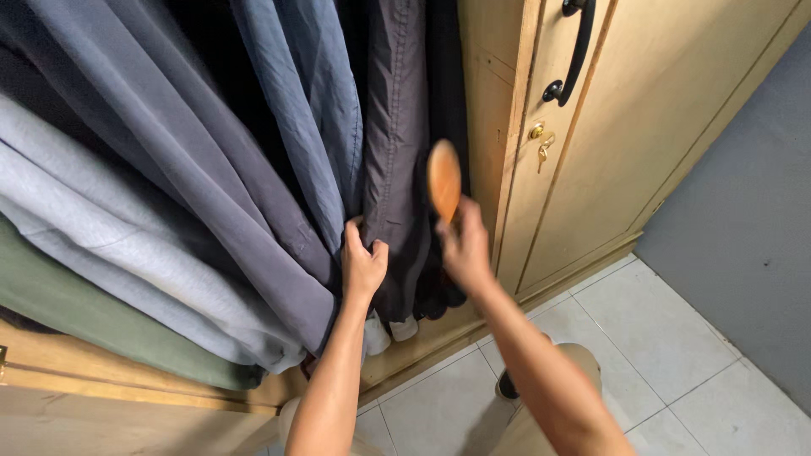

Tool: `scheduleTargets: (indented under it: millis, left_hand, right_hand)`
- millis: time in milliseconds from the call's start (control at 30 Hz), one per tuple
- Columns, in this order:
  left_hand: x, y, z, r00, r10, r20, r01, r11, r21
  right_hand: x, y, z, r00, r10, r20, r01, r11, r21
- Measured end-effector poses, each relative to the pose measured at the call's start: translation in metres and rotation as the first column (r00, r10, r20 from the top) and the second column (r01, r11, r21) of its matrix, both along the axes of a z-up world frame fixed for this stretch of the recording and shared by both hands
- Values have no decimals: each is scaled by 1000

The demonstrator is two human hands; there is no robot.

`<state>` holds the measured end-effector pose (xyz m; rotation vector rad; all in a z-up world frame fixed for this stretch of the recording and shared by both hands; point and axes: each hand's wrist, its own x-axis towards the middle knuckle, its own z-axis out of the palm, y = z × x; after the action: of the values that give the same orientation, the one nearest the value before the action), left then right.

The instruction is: The person kneels in front of an open wardrobe and uses a wooden brush to clean the lower sections of hanging garments. They then switch to a patterned cloth to wipe the wardrobe door and interior surfaces.

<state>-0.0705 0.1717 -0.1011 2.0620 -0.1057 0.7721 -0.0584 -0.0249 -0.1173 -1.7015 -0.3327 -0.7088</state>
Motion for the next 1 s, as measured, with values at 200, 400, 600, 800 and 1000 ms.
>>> scheduleTargets:
  millis: [200, 400, 600, 800, 1000]
  left_hand:
    - [-21, -36, 51, 880, 116, 462, -288, 901, 323]
    - [9, -62, 101, 803, -271, 530, -247, 659, 711]
    - [28, -56, 96, 934, -182, 306, -194, 461, 866]
    - [22, -35, 90, 933, -87, 349, -263, 496, 828]
    - [15, -24, 92, 935, -85, 346, -253, 525, 813]
  right_hand:
    - [-77, 56, -128, 952, 123, -280, -117, 992, 37]
    - [-117, 63, -172, 738, 236, -632, -220, 970, 106]
    - [-94, 20, -125, 852, -4, -524, 10, 1000, 8]
    - [-23, -6, 14, 992, -82, 98, 86, 996, -36]
    - [40, 1, 56, 992, -97, 77, 103, 992, -72]
